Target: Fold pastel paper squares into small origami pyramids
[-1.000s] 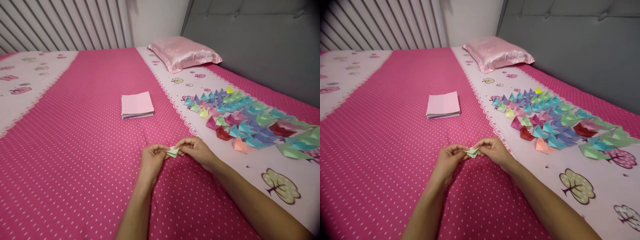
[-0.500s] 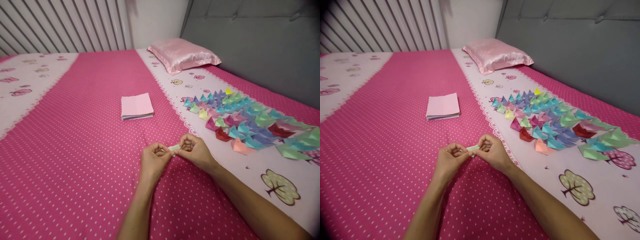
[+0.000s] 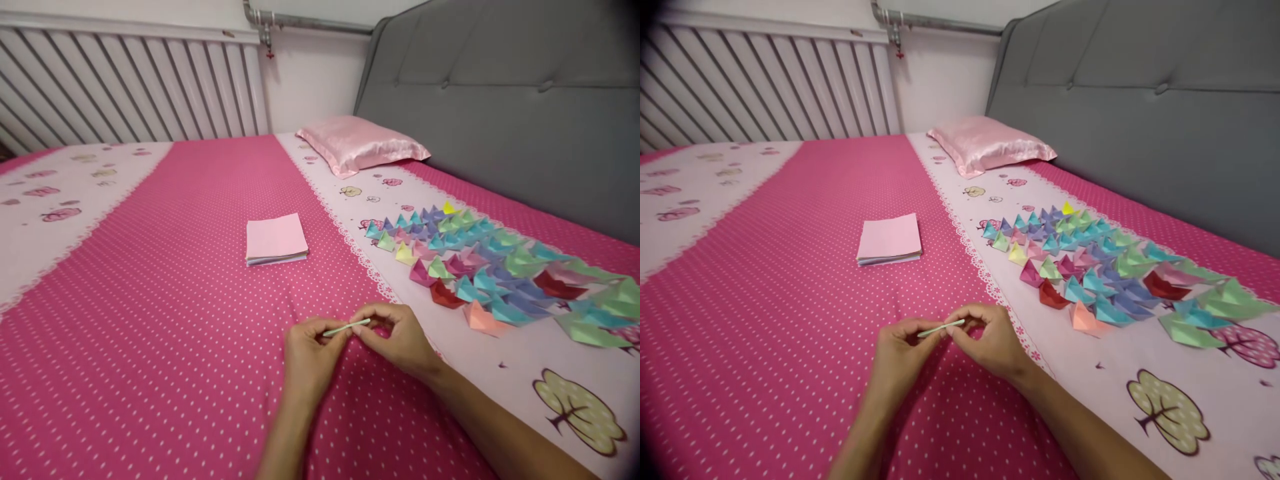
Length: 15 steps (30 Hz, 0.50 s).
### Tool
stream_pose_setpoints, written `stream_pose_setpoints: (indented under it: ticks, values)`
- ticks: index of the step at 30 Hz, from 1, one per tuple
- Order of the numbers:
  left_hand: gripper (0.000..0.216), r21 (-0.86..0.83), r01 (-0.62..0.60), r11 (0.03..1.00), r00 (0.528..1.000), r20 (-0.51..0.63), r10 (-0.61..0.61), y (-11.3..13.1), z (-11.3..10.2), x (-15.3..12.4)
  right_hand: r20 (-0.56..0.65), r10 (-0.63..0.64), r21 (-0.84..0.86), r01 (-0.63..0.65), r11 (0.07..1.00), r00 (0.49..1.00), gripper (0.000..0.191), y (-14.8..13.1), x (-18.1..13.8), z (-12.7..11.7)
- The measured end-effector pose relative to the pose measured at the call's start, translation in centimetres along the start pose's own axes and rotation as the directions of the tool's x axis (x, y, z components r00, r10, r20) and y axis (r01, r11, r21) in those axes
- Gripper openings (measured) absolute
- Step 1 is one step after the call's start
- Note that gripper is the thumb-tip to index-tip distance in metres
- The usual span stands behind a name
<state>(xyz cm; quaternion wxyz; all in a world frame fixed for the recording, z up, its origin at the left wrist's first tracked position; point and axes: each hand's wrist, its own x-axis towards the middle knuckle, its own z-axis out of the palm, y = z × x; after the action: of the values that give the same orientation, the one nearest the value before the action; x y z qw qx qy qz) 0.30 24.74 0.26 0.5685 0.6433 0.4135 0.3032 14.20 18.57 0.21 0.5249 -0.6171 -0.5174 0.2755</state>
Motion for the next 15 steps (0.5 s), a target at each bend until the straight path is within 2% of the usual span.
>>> stream_pose_setpoints:
  ticks: [4,6,10,15]
  values:
    - [0.015,0.184,-0.191,0.964,0.981,0.009,0.192,0.11,-0.13,-0.27,-0.039,-0.049,-0.087,0.046,0.995,0.998,0.007,-0.28,-0.16,0.16]
    - [0.018,0.233,-0.249,0.940,0.968,0.022,0.251,0.21,-0.19,-0.35,-0.038,-0.061,-0.104,0.057,0.993,0.997,0.007,-0.39,-0.15,0.25]
    - [0.019,0.221,-0.240,0.945,0.971,0.033,0.239,0.46,-0.19,-0.44,-0.035,-0.052,-0.126,0.047,0.991,0.998,0.006,-0.58,0.01,0.42]
    - [0.016,0.192,-0.195,0.962,0.980,0.014,0.196,0.62,-0.08,-0.51,-0.036,0.018,-0.101,-0.022,0.995,0.999,0.008,-0.65,0.15,0.40]
